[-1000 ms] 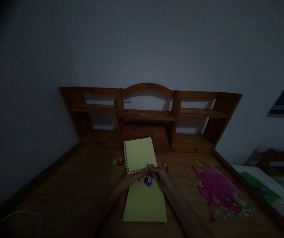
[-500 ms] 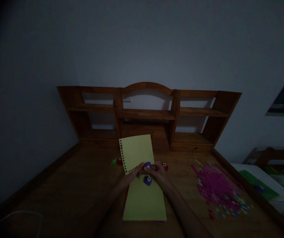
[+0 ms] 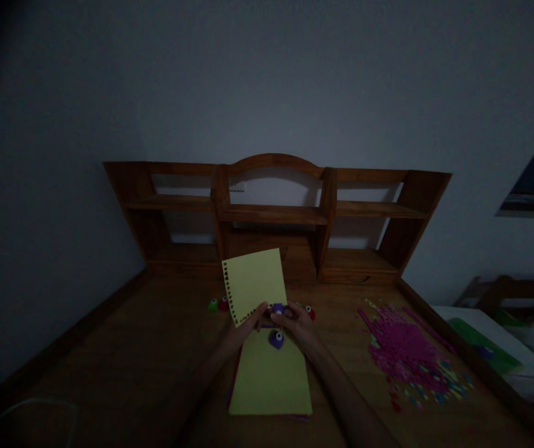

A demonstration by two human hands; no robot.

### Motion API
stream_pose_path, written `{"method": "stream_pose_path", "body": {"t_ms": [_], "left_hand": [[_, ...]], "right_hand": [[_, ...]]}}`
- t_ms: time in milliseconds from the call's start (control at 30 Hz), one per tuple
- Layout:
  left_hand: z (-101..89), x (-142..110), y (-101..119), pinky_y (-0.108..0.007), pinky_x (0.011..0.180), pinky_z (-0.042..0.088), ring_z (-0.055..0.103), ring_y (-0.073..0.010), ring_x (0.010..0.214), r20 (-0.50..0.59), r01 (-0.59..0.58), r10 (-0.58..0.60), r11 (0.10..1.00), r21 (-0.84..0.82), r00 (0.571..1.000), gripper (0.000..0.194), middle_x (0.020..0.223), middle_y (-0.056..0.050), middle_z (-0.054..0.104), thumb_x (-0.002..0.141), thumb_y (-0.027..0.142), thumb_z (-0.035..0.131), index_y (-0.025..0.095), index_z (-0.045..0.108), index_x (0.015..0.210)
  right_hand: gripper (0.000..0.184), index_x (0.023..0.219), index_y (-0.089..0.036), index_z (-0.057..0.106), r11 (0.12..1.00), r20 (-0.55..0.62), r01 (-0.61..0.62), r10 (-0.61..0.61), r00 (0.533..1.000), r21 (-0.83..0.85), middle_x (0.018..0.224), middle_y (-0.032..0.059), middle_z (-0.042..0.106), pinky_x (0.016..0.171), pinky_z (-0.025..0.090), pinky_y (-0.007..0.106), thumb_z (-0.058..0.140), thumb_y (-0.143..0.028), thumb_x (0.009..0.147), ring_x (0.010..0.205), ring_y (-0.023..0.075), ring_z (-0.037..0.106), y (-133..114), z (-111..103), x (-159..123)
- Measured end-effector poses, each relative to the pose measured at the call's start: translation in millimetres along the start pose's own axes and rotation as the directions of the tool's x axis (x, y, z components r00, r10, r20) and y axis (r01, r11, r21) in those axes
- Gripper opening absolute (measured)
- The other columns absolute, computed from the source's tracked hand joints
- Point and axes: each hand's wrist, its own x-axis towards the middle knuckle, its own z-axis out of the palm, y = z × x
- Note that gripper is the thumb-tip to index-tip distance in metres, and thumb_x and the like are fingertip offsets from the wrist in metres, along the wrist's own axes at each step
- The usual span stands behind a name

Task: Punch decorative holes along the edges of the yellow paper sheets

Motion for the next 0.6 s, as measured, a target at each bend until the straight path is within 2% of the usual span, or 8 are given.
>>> {"method": "stream_pose_path", "body": {"t_ms": [133, 300, 467, 600], "left_hand": [[2.0, -1.4, 3.9, -0.031, 0.054, 0.046, 0.048, -0.0138, 0.05, -0.028, -0.006, 0.004, 0.999, -0.053, 1.0, 0.048, 0.053, 0.001, 0.05, 0.075, 0.059, 0.066, 0.02, 0.049, 0.054], [2.8, -2.9, 6.8, -0.031, 0.054, 0.045, 0.049, -0.0145, 0.051, -0.04, 0.01, -0.012, 0.999, -0.037, 0.999, 0.044, 0.055, 0.0, 0.052, 0.072, 0.058, 0.068, 0.02, 0.051, 0.057], [0.1, -0.2, 8.3, -0.031, 0.056, 0.046, 0.05, -0.0154, 0.053, 0.063, 0.017, -0.021, 0.998, 0.064, 0.998, 0.045, 0.054, -0.001, 0.054, 0.08, 0.055, 0.06, 0.019, 0.055, 0.054], [-1.0, -0.4, 5.7, -0.03, 0.056, 0.046, 0.051, -0.0151, 0.054, 0.122, 0.045, -0.053, 0.996, 0.071, 0.991, 0.042, 0.057, -0.001, 0.055, 0.079, 0.054, 0.06, 0.019, 0.057, 0.056]], "right_hand": [[0.036, 0.093, -0.018, 0.074, 0.999, -0.063, -0.001, -0.001, 0.998, -0.037, 0.09, 0.007, 0.074, 0.076, 0.05, 0.036, 0.086, -0.038, 0.066, 0.08, 0.0229, 0.067, -4.2, 1.5, -0.8], [0.033, 0.087, -0.019, 0.074, 1.0, -0.06, -0.013, 0.012, 0.998, -0.007, 0.08, 0.004, 0.072, 0.068, 0.047, 0.033, 0.085, -0.042, 0.067, 0.069, 0.0184, 0.063, -4.0, -0.3, 0.3], [0.025, 0.086, -0.019, 0.073, 0.997, -0.02, -0.009, 0.01, 1.0, 0.077, 0.076, 0.0023, 0.069, 0.069, 0.046, 0.031, 0.081, -0.038, 0.074, 0.069, 0.0171, 0.061, 3.0, -4.4, 4.5], [0.021, 0.082, -0.019, 0.073, 0.988, 0.018, -0.048, 0.046, 0.999, 0.146, 0.066, -0.0004, 0.064, 0.07, 0.046, 0.03, 0.079, -0.038, 0.076, 0.065, 0.0149, 0.058, 3.9, -5.7, 6.5]]}}
